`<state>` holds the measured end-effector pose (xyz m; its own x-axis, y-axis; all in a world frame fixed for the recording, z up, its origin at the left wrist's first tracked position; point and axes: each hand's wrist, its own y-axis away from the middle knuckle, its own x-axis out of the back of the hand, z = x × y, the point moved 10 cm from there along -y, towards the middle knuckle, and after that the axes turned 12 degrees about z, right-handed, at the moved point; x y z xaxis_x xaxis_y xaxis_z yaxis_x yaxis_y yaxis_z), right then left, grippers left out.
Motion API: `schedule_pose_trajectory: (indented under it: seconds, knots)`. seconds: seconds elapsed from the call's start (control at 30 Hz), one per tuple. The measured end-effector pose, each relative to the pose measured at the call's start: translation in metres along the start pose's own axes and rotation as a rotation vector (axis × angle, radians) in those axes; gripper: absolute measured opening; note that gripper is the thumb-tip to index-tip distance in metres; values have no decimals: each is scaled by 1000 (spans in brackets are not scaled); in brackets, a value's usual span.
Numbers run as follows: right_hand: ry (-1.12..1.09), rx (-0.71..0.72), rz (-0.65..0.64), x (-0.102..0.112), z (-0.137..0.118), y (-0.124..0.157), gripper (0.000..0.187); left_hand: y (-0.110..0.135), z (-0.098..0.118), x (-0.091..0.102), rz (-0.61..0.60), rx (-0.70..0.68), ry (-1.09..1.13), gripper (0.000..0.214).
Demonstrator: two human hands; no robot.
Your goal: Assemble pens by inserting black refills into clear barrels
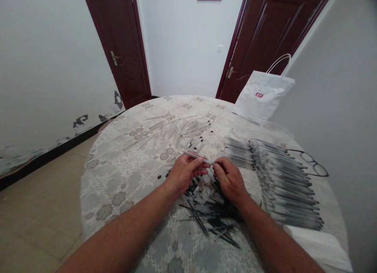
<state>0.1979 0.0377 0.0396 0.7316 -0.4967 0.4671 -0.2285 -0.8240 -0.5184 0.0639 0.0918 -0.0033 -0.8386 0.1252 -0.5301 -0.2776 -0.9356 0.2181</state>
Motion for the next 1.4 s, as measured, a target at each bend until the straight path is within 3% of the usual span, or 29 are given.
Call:
schedule_pose_trajectory:
  seconds: [0.13, 0.4, 0.6, 0.83, 1.13, 1.27, 1.4]
  knots:
    - [-32, -71, -62, -8, 9, 4, 40, 1, -2, -1, -14, 7, 4, 28]
    - [3, 0, -1, -2, 2, 3, 19, -1, -3, 2, 7, -7, 7, 27]
    - [-36, -71, -73, -10, 10, 4, 41, 1, -4, 0, 15, 19, 3, 30]
    - [-13, -1, -10, -1, 1, 2, 19, -1, -2, 1, 13, -2, 19, 29]
    - [-45, -80, -92, -12, 12, 8, 36, 1, -6, 1, 3, 1, 13, 31]
    - [-72, -101, -117, -16, 16, 11, 41, 0, -1, 0, -20, -29, -53, 29]
    - [14, 34, -54, -8, 3, 7, 23, 2, 12, -1, -46, -131, -276, 22]
